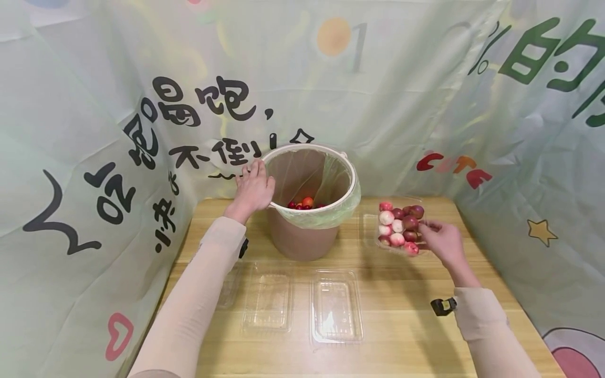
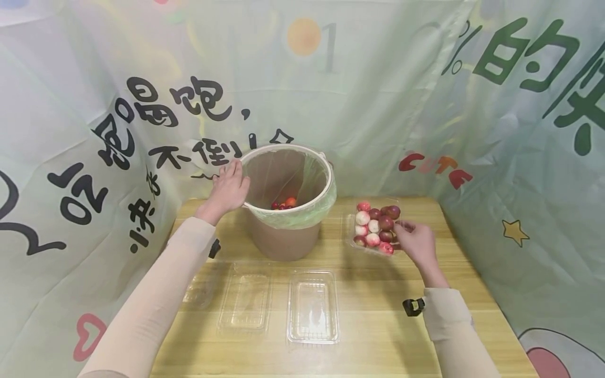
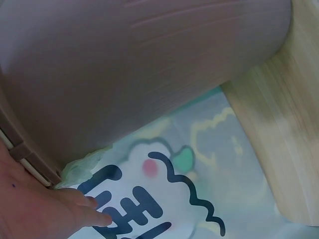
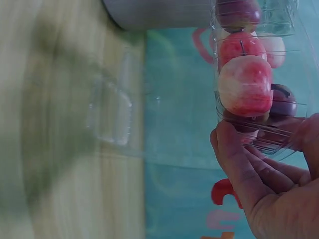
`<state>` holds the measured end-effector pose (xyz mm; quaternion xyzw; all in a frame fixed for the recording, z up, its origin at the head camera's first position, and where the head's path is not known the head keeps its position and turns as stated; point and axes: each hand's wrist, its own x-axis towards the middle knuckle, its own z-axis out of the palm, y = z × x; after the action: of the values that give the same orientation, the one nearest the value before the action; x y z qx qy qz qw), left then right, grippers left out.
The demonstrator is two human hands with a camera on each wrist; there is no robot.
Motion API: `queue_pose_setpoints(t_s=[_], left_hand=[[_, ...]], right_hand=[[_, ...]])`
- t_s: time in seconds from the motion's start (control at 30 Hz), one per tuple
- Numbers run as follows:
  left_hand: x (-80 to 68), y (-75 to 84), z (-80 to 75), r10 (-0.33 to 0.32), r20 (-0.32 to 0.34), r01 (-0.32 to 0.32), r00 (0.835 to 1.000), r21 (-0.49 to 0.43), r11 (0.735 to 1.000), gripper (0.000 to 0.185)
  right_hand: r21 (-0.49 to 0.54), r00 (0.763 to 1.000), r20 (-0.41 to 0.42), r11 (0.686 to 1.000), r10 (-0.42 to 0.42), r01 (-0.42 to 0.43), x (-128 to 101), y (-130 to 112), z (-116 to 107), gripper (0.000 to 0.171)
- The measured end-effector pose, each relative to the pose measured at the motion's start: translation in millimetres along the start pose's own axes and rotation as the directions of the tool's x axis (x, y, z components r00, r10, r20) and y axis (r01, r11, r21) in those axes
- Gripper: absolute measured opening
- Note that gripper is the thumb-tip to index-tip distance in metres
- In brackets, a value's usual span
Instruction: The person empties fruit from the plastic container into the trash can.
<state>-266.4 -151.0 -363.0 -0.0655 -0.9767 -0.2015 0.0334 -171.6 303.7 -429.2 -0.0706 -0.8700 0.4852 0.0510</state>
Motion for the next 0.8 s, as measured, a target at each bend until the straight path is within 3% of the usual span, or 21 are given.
queue_pose_setpoints(t_s=[0.5,0.8], left_hand=[[0.3,0.0,-0.4,-0.001,0.002,0.001,1.000,0.004,1.000,0.071],[-0.8,1.1,-1.3,-0.001,0.003,0.001,1.000,-0.008,1.000,0.072]], right_hand=[[0.038,0.999,-0.043,0.999,0.028,-0.027,13,-33,-12,0.040],[-0.088,0.996,-0.091,0.996,-0.015,0.007,23,-62,-17,0.041]])
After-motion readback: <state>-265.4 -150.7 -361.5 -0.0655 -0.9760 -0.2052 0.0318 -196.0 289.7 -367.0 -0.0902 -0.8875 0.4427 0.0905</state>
